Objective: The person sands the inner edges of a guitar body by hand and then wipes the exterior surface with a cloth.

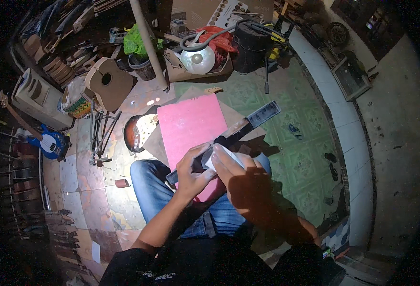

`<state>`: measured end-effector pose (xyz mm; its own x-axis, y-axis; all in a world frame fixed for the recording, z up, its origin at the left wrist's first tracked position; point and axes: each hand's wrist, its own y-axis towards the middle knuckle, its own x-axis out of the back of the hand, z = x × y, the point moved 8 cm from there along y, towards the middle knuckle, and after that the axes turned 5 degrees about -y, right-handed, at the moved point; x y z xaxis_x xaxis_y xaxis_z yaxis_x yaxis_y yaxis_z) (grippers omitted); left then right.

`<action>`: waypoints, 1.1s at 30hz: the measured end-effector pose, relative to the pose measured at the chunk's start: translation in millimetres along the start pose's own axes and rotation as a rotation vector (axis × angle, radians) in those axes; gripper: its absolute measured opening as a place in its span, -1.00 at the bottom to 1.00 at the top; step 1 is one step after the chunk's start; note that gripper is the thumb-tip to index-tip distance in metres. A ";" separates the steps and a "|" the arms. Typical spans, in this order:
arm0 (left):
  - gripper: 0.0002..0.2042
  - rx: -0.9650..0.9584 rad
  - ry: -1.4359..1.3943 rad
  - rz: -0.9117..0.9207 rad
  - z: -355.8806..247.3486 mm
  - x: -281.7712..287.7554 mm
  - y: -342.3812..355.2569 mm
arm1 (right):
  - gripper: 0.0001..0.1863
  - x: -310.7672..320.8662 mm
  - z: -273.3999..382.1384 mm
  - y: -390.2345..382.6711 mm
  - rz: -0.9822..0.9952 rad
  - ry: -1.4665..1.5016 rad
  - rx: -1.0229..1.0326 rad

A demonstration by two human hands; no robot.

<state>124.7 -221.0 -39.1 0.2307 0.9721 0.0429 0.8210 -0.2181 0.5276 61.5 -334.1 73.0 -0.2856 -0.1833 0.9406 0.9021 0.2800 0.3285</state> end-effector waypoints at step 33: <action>-0.37 0.043 0.202 0.059 -5.3 43.6 -15.5 | -0.39 -135.1 0.0 -25.2 0.389 1.411 -0.580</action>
<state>119.3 -174.8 -40.9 0.1734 0.9540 0.2445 0.8314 -0.2749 0.4829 77.3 -316.5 -62.3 0.2059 -0.9785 0.0126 0.9364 0.1933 -0.2929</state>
